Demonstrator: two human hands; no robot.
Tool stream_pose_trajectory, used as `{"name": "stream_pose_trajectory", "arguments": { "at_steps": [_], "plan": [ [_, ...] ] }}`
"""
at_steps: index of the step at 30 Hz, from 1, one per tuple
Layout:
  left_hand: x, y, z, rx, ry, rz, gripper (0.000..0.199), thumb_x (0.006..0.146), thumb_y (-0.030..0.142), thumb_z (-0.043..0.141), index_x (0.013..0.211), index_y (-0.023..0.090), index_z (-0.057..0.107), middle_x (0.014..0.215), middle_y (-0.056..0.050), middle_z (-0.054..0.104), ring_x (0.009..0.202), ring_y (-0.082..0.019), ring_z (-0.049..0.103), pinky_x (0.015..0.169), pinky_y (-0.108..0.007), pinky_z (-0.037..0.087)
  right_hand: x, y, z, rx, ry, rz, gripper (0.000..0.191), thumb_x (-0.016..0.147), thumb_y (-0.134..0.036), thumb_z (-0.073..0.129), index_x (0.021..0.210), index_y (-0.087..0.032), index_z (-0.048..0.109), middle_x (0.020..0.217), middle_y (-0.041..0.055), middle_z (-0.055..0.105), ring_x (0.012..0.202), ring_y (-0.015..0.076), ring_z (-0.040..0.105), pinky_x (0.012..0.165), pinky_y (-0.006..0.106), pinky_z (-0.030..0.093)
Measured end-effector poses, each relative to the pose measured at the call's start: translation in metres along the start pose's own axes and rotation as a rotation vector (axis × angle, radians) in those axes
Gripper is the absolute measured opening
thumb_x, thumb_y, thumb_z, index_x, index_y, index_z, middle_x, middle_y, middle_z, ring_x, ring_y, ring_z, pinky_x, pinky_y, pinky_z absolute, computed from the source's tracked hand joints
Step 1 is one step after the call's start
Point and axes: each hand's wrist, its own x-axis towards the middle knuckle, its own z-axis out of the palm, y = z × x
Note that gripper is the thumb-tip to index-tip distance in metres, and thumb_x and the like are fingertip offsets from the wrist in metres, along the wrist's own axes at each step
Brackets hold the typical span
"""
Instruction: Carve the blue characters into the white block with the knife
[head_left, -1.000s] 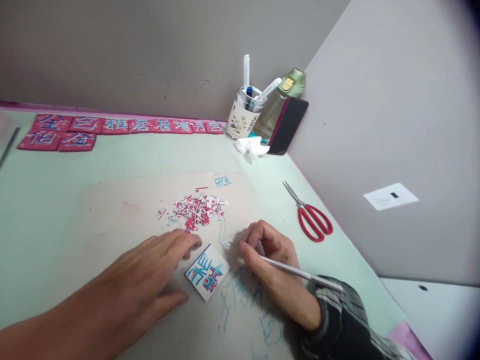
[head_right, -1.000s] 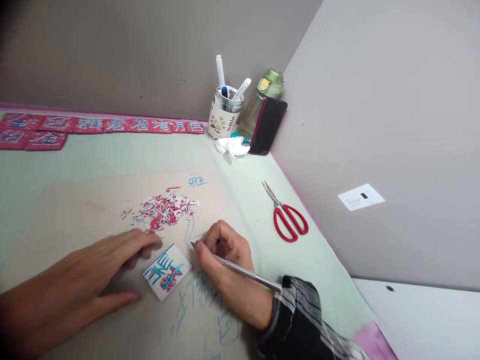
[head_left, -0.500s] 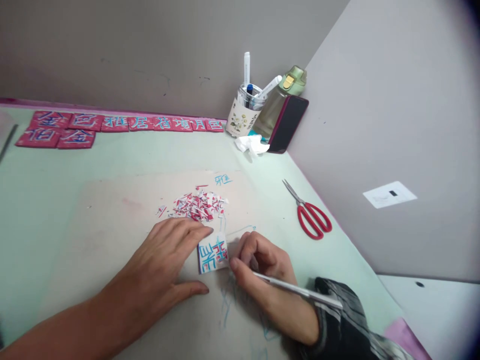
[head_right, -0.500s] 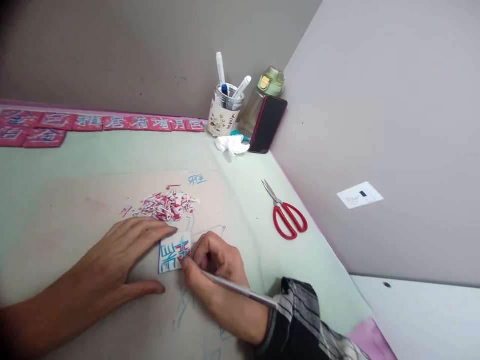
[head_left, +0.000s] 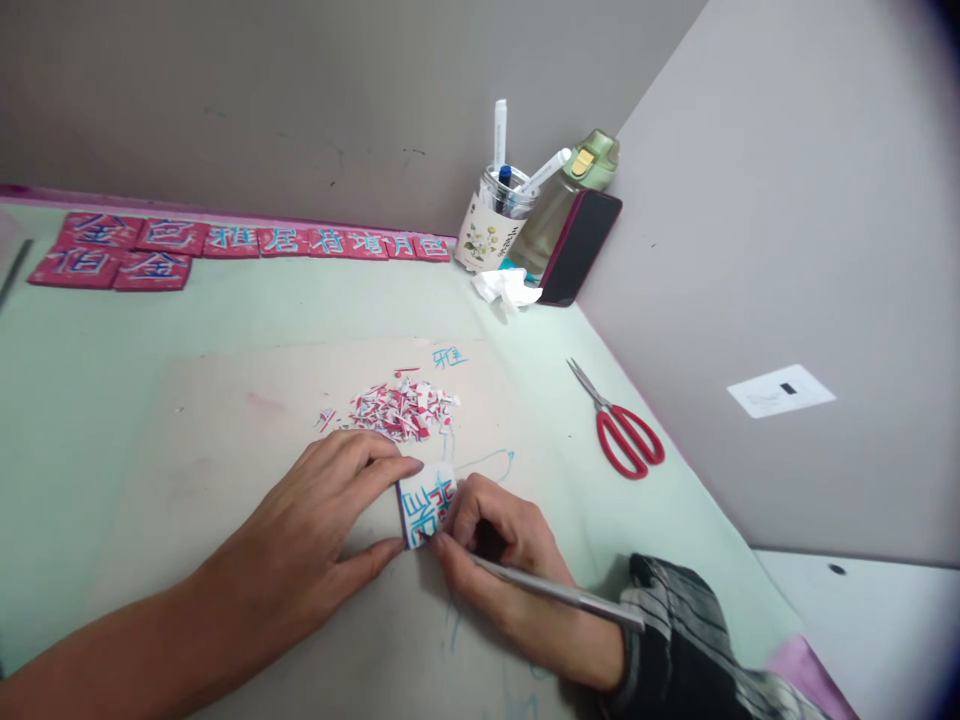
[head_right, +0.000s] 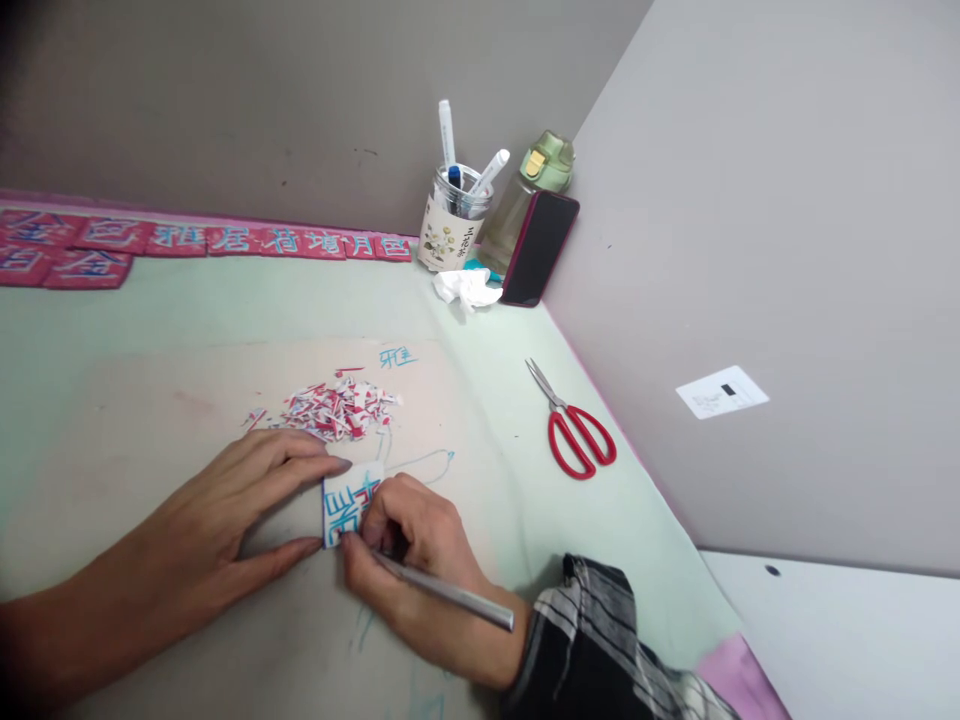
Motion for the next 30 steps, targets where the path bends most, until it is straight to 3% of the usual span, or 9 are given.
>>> {"name": "stream_pose_trajectory", "arguments": {
  "at_steps": [9, 30],
  "plan": [
    [-0.0008, 0.0042, -0.0025, -0.030, -0.016, -0.059, 0.041, 0.095, 0.025, 0.063, 0.135, 0.030, 0.055, 0.130, -0.004, 0.063, 0.123, -0.028, 0.056, 0.104, -0.043, 0.046, 0.0035, -0.0055, -0.0031, -0.069, -0.063, -0.013, 0.024, 0.088, -0.016, 0.059, 0.072, -0.024, 0.043, 0.074, -0.0019, 0.053, 0.065, 0.0134, 0.046, 0.061, 0.028, 0.037],
    [0.0008, 0.0038, -0.0032, 0.005, -0.012, -0.018, 0.038, 0.097, 0.023, 0.061, 0.134, 0.029, 0.055, 0.128, -0.004, 0.064, 0.121, -0.027, 0.058, 0.102, -0.042, 0.049, 0.0053, -0.0089, -0.0085, -0.092, -0.138, -0.051, 0.024, 0.087, -0.011, 0.058, 0.075, -0.025, 0.041, 0.077, -0.0010, 0.055, 0.070, 0.0148, 0.048, 0.064, 0.029, 0.040]
  ]
}}
